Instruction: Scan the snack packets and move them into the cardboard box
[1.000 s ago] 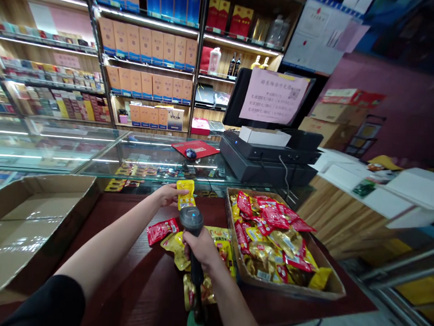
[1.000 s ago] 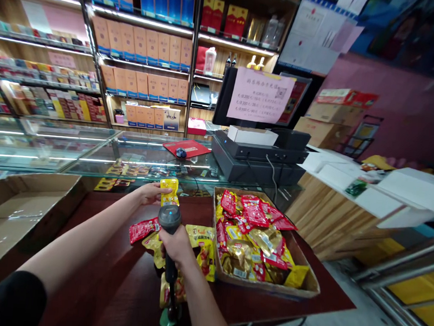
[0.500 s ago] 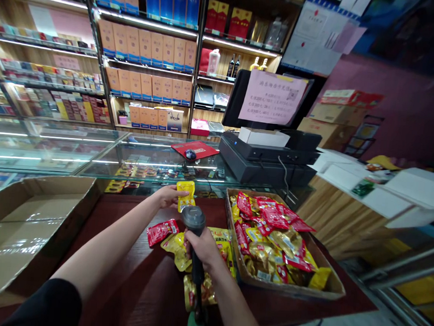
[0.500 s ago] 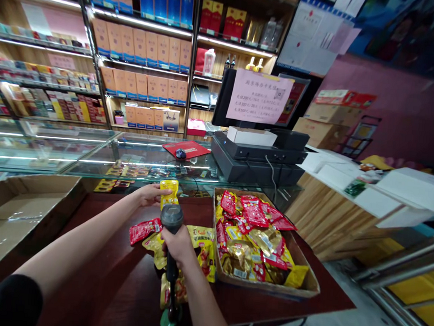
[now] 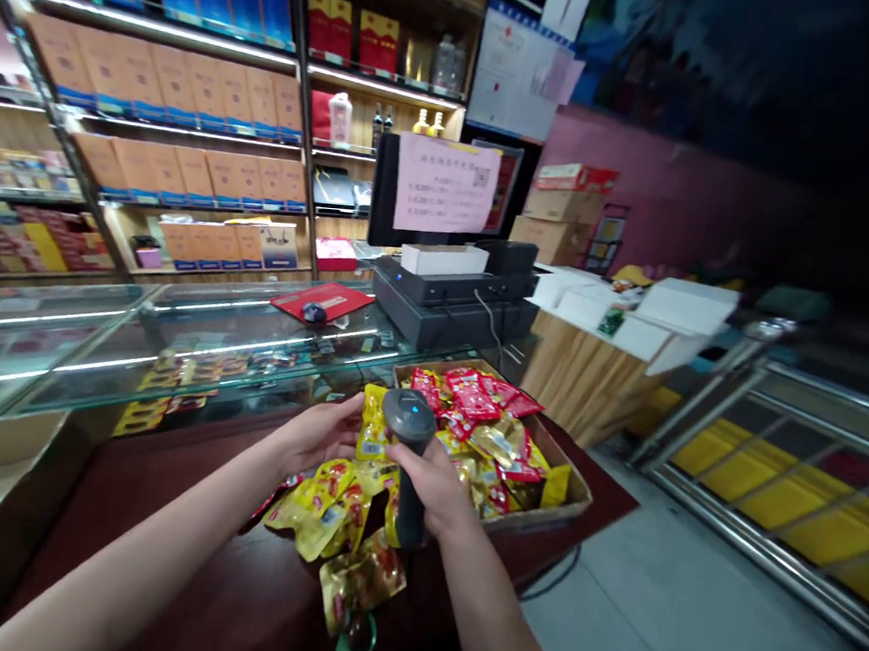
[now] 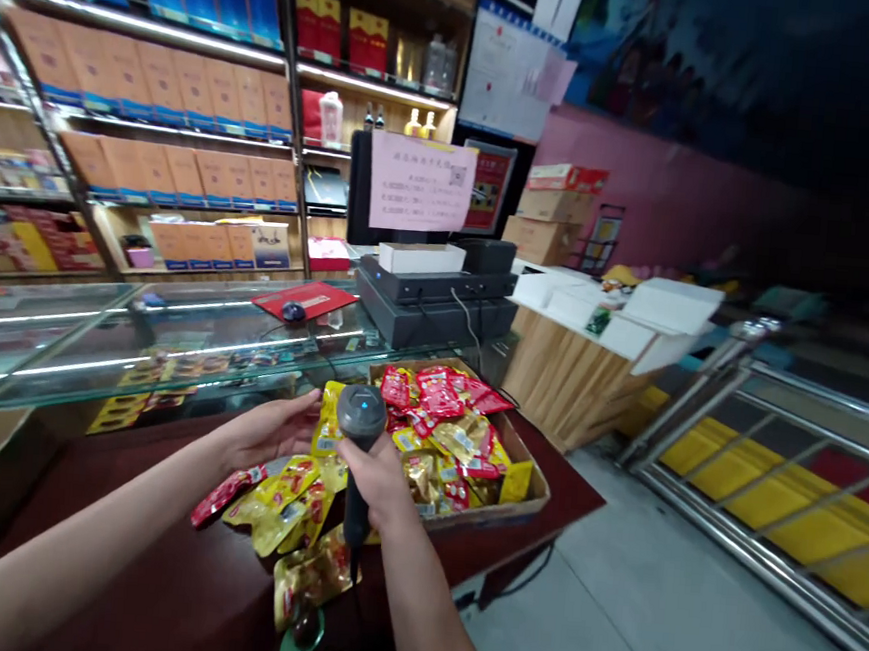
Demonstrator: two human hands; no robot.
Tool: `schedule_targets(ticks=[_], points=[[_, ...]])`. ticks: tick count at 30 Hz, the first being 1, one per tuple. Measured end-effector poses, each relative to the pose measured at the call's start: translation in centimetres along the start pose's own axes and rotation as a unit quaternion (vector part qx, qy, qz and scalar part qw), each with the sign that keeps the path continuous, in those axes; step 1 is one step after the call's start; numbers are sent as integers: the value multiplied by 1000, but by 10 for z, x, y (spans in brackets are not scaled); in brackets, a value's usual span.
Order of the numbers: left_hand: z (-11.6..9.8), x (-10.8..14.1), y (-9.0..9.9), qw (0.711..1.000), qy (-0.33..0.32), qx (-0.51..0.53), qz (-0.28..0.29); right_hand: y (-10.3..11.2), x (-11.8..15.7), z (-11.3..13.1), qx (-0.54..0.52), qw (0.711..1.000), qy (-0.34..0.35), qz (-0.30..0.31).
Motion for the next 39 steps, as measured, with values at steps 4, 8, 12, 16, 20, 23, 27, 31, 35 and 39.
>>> schedule_targets(ticks=[4,8,12,16,20,23,27,31,35,39], points=[[7,-27,-58,997,30,35,57,56,25,25,12,996,46,-81],[19,-64,-108,994,41,39,97,111,49,42,39,987,69,-136],[33,-95,-145,990,43,17,135,154,68,47,63,980,72,-176],[42,-113,-160,990,29,-13,138,178,79,42,55,979,67,-183],[42,-117,-152,998,25,-32,56,186,83,38,37,980,61,-187],[34,-110,-144,999,18,-45,16,183,83,41,40,979,63,-191],[17,-85,-130,998,-6,-60,18,170,81,50,51,978,88,-185],[2,-45,-98,998,-30,-51,2,141,76,55,66,981,100,-154],[-2,3,-45,996,-55,-4,-73,93,64,47,94,988,90,-85],[10,54,13,984,-88,39,-150,36,44,19,84,996,40,2]])
Point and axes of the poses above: each hand's wrist, its own x-axis away from the middle knuckle, its own y-axis out of the back of the hand, z = x × y, the point moved 6 cm from there along -x, towards the middle knuckle, and after that the axes turned 12 degrees about z, right-handed, at the moved point
